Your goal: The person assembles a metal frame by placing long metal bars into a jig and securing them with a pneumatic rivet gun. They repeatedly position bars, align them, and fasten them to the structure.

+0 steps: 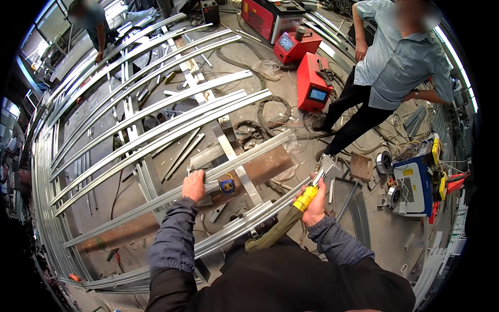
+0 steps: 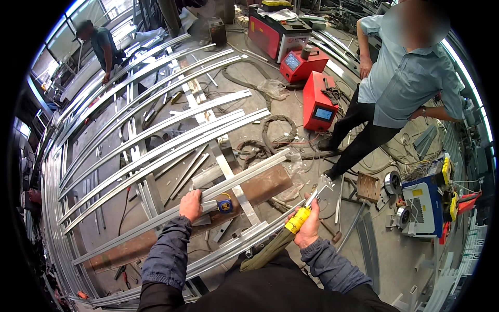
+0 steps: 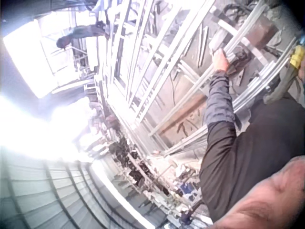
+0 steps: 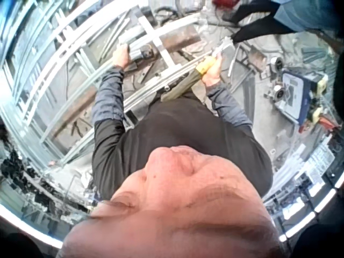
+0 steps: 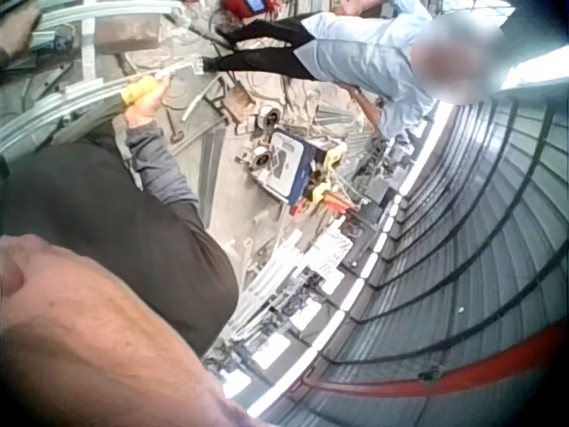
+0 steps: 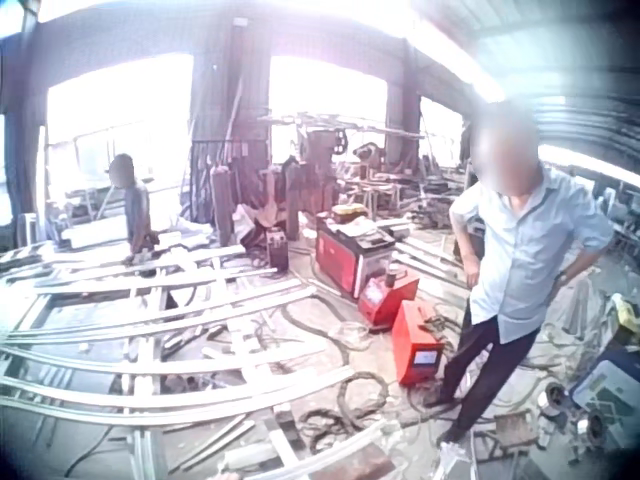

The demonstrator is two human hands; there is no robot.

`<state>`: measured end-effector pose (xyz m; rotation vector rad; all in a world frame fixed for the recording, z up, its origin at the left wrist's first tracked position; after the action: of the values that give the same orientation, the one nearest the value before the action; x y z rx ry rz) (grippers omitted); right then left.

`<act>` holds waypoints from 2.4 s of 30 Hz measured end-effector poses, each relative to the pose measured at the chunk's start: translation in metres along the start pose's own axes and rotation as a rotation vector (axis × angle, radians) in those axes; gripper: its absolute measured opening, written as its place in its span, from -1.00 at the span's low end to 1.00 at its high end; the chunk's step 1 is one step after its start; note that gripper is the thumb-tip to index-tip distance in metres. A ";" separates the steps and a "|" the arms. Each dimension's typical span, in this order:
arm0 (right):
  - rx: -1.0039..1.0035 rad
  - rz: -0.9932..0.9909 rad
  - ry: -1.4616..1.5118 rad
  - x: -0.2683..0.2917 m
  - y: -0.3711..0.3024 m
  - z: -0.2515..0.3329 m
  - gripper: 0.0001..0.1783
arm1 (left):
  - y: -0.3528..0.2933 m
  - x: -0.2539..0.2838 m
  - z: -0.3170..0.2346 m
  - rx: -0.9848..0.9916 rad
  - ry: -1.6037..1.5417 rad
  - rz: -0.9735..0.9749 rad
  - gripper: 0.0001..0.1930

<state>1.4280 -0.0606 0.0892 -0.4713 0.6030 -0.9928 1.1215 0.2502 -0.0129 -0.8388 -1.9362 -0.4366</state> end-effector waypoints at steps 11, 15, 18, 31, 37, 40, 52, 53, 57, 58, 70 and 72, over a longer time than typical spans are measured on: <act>0.036 -0.043 -0.102 -0.003 0.002 0.010 -0.36 | -0.004 -0.010 0.016 0.145 0.035 -0.068 -0.72; 0.041 0.017 -0.117 -0.003 0.010 0.009 -0.34 | -0.013 -0.012 0.016 0.207 0.027 -0.074 -0.72; 0.025 0.018 -0.128 -0.010 0.006 0.008 -0.34 | -0.019 -0.012 0.019 0.242 0.016 -0.053 -0.67; -0.002 -0.015 -0.086 -0.013 0.002 -0.004 -0.32 | 0.076 0.116 0.016 0.322 -0.297 -0.040 0.02; 0.015 -0.001 -0.033 -0.012 0.000 -0.003 -0.32 | 0.147 0.299 -0.064 0.125 -0.511 -0.556 0.01; -0.003 -0.005 -0.015 -0.018 -0.003 -0.004 -0.29 | 0.137 0.247 -0.143 -0.014 -0.460 -0.343 -0.24; 0.095 -0.078 0.059 -0.018 -0.010 -0.017 -0.47 | -0.050 0.012 -0.331 0.102 -0.890 0.573 0.24; 0.135 -0.083 0.046 -0.027 -0.017 -0.013 -0.45 | -0.049 0.014 -0.327 0.169 -0.818 0.629 0.24; 0.257 0.088 -0.039 -0.051 -0.038 0.003 -0.32 | -0.045 0.016 -0.305 0.150 -1.130 0.700 0.14; 0.273 0.130 -0.070 -0.052 -0.038 0.004 -0.30 | -0.045 0.016 -0.297 0.123 -1.111 0.726 0.13; 0.221 0.114 0.031 -0.012 -0.020 0.006 -0.34 | -0.030 -0.006 -0.334 0.309 -1.096 0.960 0.21; 0.183 0.230 0.086 -0.021 -0.013 0.003 -0.25 | -0.021 -0.012 -0.319 0.271 -1.160 0.937 0.22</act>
<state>1.4135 -0.0477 0.1047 -0.1926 0.6219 -0.8426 1.3103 0.0371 0.1331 -1.8965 -2.1385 1.0662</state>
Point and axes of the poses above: each hand's wrist, its own y-axis towards the middle knuckle, its own x-axis out of the back of the hand, z = x × y, the point moved 8 cm from there along y, towards the middle knuckle, and after that the axes turned 14 degrees about -y, right-handed, at the moved point
